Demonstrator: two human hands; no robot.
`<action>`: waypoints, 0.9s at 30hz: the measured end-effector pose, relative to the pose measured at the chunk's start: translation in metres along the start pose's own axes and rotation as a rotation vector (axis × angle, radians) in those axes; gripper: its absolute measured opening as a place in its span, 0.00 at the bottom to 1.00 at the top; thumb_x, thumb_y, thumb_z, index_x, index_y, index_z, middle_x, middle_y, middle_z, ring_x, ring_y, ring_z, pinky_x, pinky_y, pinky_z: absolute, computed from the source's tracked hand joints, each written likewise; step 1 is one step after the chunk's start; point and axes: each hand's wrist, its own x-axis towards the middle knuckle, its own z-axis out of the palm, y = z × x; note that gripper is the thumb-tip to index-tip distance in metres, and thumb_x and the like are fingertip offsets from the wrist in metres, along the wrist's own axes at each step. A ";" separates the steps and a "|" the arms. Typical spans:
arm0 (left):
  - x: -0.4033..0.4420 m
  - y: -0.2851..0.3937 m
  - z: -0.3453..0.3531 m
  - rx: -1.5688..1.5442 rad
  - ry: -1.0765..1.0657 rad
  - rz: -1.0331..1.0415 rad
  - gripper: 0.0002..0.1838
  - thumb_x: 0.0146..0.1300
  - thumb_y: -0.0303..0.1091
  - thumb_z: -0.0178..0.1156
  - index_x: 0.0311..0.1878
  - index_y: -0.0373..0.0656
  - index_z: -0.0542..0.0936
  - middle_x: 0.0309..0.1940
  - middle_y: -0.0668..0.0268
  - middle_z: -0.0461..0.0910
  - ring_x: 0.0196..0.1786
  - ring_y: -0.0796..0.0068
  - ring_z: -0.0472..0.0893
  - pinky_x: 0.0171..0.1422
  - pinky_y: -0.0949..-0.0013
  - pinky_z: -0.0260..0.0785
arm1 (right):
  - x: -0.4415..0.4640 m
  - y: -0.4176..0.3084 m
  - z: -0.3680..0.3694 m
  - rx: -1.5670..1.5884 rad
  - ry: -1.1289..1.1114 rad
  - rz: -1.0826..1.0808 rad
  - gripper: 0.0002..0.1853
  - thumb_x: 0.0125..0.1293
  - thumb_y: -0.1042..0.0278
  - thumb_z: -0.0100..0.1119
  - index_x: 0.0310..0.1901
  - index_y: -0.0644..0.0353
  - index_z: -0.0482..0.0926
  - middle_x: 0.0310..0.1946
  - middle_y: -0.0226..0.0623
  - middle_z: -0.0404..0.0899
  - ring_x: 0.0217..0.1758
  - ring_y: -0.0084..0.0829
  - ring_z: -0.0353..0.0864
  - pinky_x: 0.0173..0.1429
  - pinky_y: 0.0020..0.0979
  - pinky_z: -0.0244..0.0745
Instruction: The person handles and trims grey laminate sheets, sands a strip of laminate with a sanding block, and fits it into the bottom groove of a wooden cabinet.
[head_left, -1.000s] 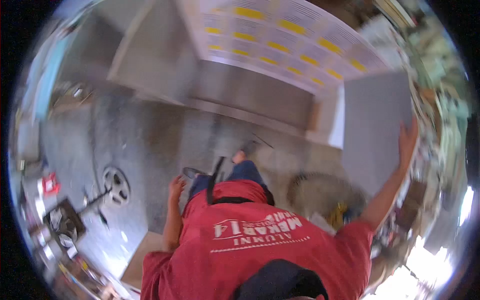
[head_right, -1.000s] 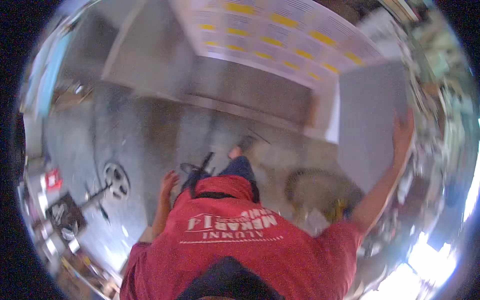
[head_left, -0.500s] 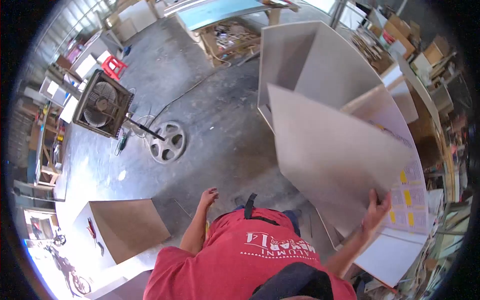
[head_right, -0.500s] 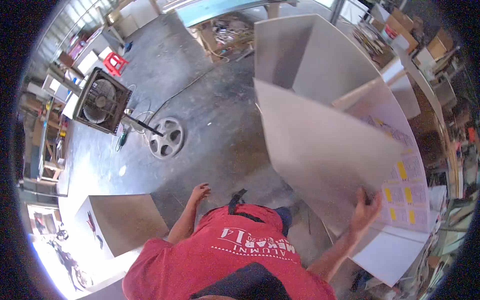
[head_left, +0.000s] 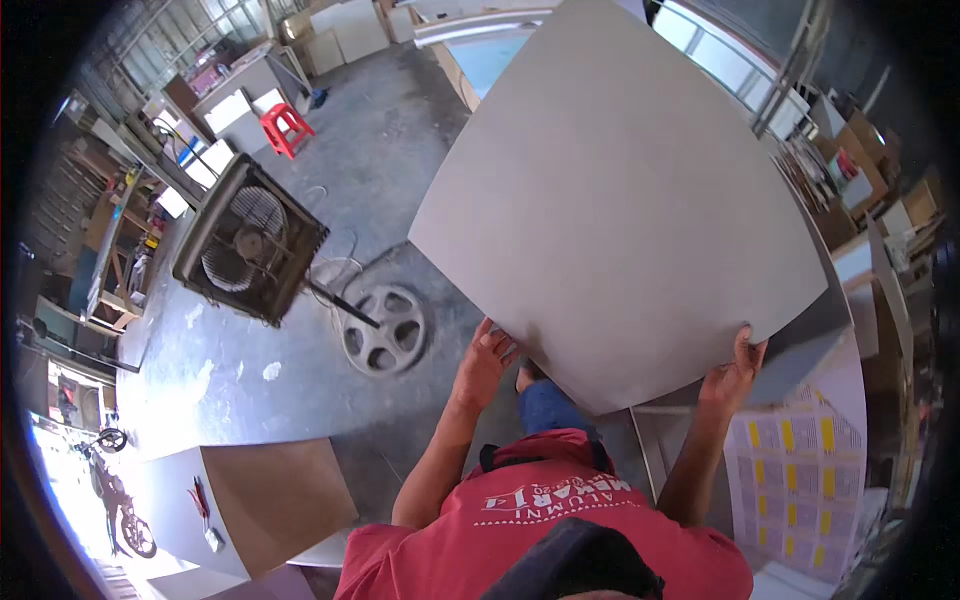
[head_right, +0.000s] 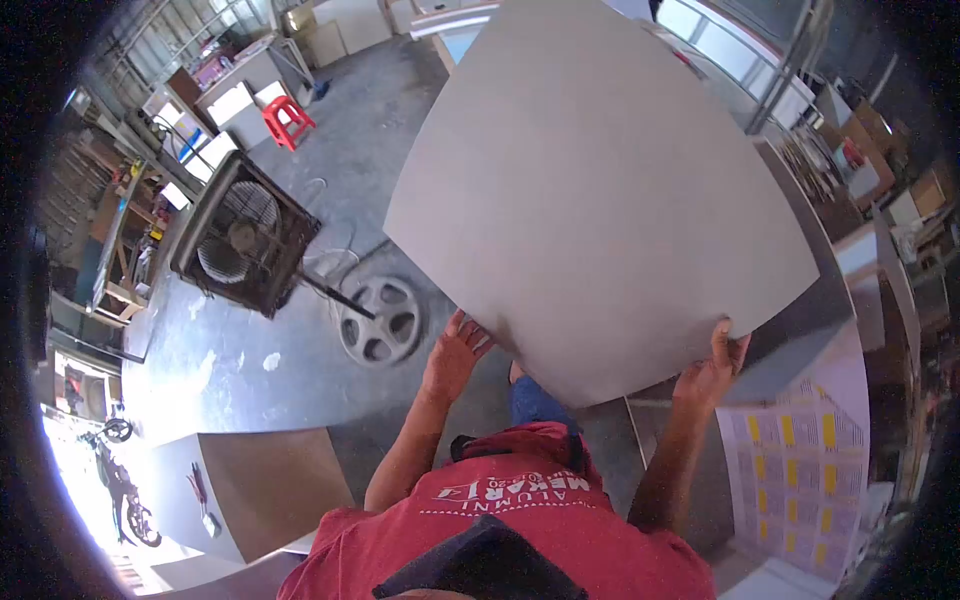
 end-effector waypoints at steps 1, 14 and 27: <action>0.027 0.013 -0.011 0.010 0.000 0.017 0.37 0.70 0.47 0.57 0.76 0.42 0.56 0.67 0.60 0.71 0.71 0.64 0.70 0.75 0.56 0.59 | 0.019 0.022 0.016 0.015 -0.012 0.005 0.24 0.65 0.67 0.68 0.62 0.54 0.74 0.56 0.32 0.77 0.58 0.33 0.75 0.63 0.40 0.71; 0.288 0.211 -0.070 0.159 0.410 0.296 0.10 0.72 0.29 0.58 0.55 0.45 0.77 0.52 0.67 0.82 0.56 0.72 0.80 0.63 0.65 0.72 | 0.224 0.277 0.313 0.050 -0.068 0.325 0.26 0.69 0.70 0.63 0.66 0.59 0.69 0.59 0.35 0.75 0.60 0.37 0.75 0.63 0.41 0.70; 0.602 0.408 -0.202 0.268 0.329 0.096 0.21 0.70 0.28 0.61 0.64 0.45 0.69 0.56 0.65 0.78 0.57 0.71 0.78 0.66 0.65 0.68 | 0.316 0.468 0.566 0.049 0.112 0.257 0.25 0.72 0.71 0.57 0.69 0.61 0.66 0.63 0.38 0.72 0.64 0.37 0.73 0.66 0.40 0.67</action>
